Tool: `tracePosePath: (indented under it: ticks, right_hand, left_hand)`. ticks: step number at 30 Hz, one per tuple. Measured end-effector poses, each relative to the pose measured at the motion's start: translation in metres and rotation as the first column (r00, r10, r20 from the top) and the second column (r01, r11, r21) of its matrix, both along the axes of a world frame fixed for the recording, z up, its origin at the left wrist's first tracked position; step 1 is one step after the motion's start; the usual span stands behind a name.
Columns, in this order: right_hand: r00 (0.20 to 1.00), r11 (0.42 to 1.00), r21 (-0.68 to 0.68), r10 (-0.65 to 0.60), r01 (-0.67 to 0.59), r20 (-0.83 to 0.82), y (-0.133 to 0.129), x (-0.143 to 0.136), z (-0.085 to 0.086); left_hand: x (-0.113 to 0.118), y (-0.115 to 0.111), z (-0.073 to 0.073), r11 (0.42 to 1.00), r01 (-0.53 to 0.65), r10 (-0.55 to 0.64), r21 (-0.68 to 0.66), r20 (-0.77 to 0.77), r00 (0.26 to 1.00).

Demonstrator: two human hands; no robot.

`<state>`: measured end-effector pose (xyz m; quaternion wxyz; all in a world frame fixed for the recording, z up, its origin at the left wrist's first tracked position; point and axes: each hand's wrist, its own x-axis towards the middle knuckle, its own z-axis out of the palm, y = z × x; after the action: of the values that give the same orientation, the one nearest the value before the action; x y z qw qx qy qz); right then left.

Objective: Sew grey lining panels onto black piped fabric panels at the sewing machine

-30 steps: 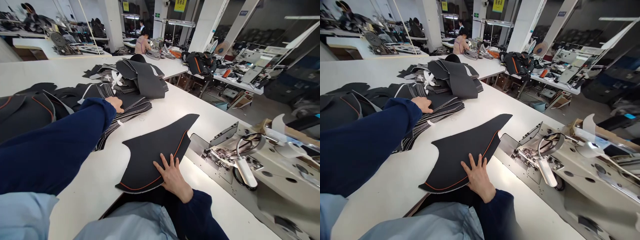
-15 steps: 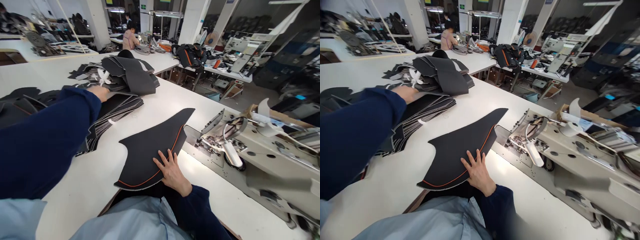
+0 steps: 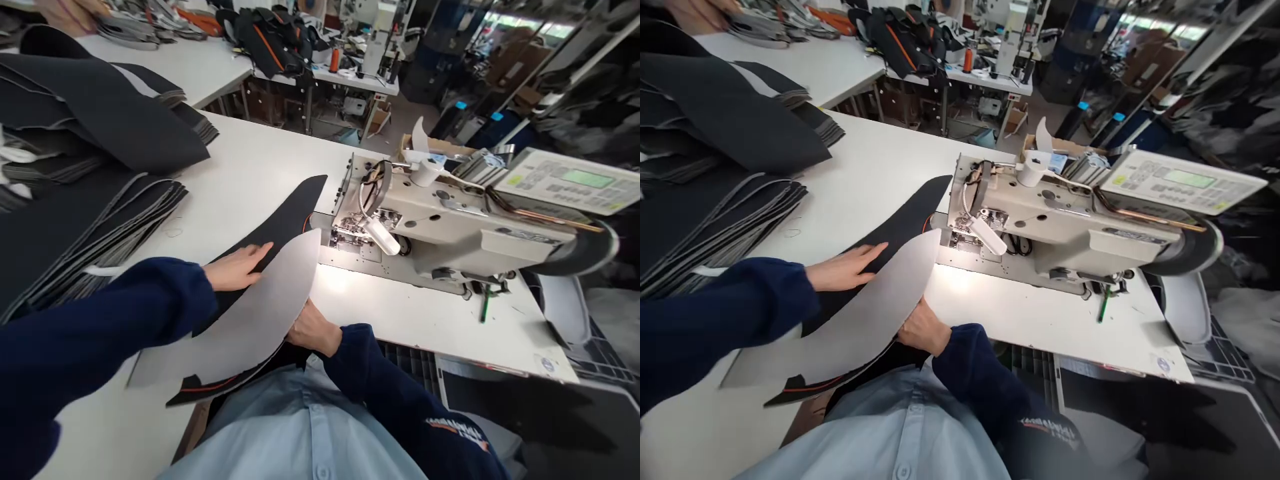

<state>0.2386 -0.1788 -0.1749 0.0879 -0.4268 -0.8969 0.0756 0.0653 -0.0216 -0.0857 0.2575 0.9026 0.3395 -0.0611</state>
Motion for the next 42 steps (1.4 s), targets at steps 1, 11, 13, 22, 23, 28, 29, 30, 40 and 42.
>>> tracePosePath:
  ticks: [1, 11, 13, 22, 23, 28, 29, 30, 40, 42]
  right_hand:
    - [1.000, 1.000, 0.021, -0.005, 0.005, -0.007, -0.002, 0.000, -0.003]
    - [0.994, 0.994, 0.026, -0.109, 0.109, 0.010, -0.016, 0.010, 0.006]
    - [0.994, 0.993, 0.033, -0.114, 0.113, 0.002, -0.017, 0.012, 0.007]
    - [0.991, 0.990, 0.048, -0.130, 0.130, -0.020, -0.016, 0.012, 0.008]
    - [0.991, 0.990, 0.043, -0.131, 0.132, -0.016, -0.016, 0.012, 0.008]
    - [0.989, 0.988, 0.046, -0.146, 0.146, 0.000, -0.015, 0.012, 0.010]
    - [0.989, 0.989, 0.042, -0.145, 0.145, -0.002, -0.015, 0.012, 0.010]
    - [0.990, 0.989, 0.035, -0.141, 0.142, -0.005, -0.015, 0.012, 0.010]
    - [0.992, 0.992, 0.012, -0.127, 0.127, -0.005, -0.015, 0.014, 0.011]
    - [0.992, 0.992, 0.007, -0.125, 0.125, -0.002, -0.015, 0.015, 0.011]
  left_hand:
    - [0.017, 0.000, -0.010, 0.989, 0.043, -0.045, 0.142, 0.012, 0.999]
    - [0.107, -0.019, -0.062, 0.926, 0.122, -0.129, 0.358, -0.003, 0.992]
    - [0.100, -0.028, -0.058, 0.917, 0.137, -0.147, 0.375, -0.003, 0.989]
    - [0.121, -0.025, -0.056, 0.898, 0.025, -0.052, 0.439, 0.049, 0.997]
    - [0.122, -0.023, -0.057, 0.895, 0.018, -0.044, 0.446, 0.048, 0.998]
    - [0.119, -0.020, -0.060, 0.894, 0.029, -0.045, 0.447, 0.027, 0.999]
    - [0.119, -0.020, -0.060, 0.894, 0.039, -0.054, 0.446, 0.023, 0.998]
    - [0.120, -0.019, -0.060, 0.894, 0.051, -0.066, 0.445, 0.019, 0.998]
    - [0.121, -0.018, -0.060, 0.891, 0.113, -0.128, 0.440, 0.005, 0.992]
    - [0.121, -0.019, -0.059, 0.890, 0.108, -0.125, 0.444, 0.009, 0.992]
